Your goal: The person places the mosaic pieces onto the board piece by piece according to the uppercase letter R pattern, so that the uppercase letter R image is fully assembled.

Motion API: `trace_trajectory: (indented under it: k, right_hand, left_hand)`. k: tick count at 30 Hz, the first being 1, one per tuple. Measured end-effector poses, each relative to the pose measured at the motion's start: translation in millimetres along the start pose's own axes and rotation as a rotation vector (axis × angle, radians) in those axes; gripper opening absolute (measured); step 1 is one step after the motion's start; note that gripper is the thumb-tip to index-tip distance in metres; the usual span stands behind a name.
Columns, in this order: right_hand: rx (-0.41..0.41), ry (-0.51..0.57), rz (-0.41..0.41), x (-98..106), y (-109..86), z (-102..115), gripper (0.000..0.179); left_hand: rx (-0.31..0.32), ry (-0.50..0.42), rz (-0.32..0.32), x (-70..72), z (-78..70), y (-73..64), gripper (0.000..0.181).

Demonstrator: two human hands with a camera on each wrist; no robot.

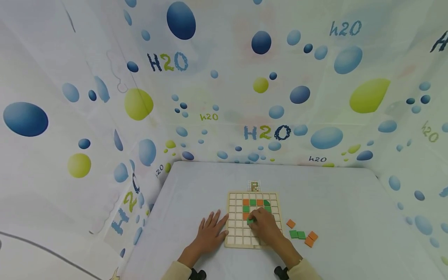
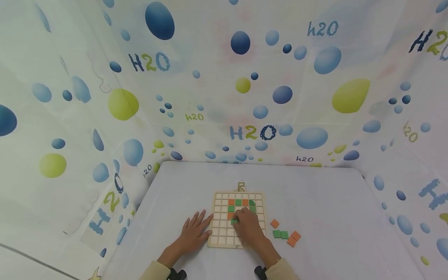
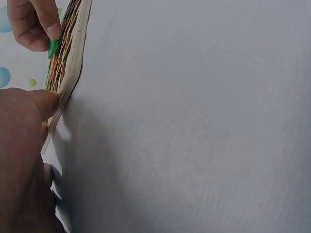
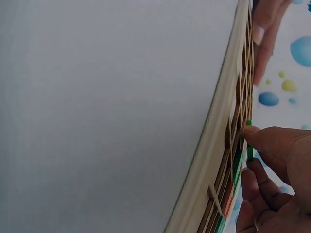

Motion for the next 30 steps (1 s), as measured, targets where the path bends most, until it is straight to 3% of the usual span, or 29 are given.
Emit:
trace_trajectory:
  k: [7,19,25,30]
  right_hand:
    - [0.084,-0.123,-0.016,-10.3,-0.5,9.3,0.016]
    - [0.077,-0.092,0.005,-14.0,-0.5,7.9,0.011]
    - [0.049,-0.052,-0.022,-1.7,-8.3,6.7,0.011]
    - [-0.029,-0.022,-0.09,21.5,-26.3,-10.7,0.017]
  left_hand:
    - [0.022,-0.005,0.014,0.5,-1.7,0.7,0.061]
    - [0.048,0.052,0.056,6.7,-4.4,2.1,0.06]
    - [0.051,0.052,0.061,6.2,-5.6,1.6,0.06]
    - [0.054,0.042,0.068,7.0,-6.6,0.7,0.06]
Point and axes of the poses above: each hand's wrist, its own y-axis towards the middle knuckle, its own x-axis out of the back of the hand, z = x × y, the point moved 4 cm from there along y, towards the middle knuckle, and after that the axes turned 2 degrees about y, right-handed, at the moved point
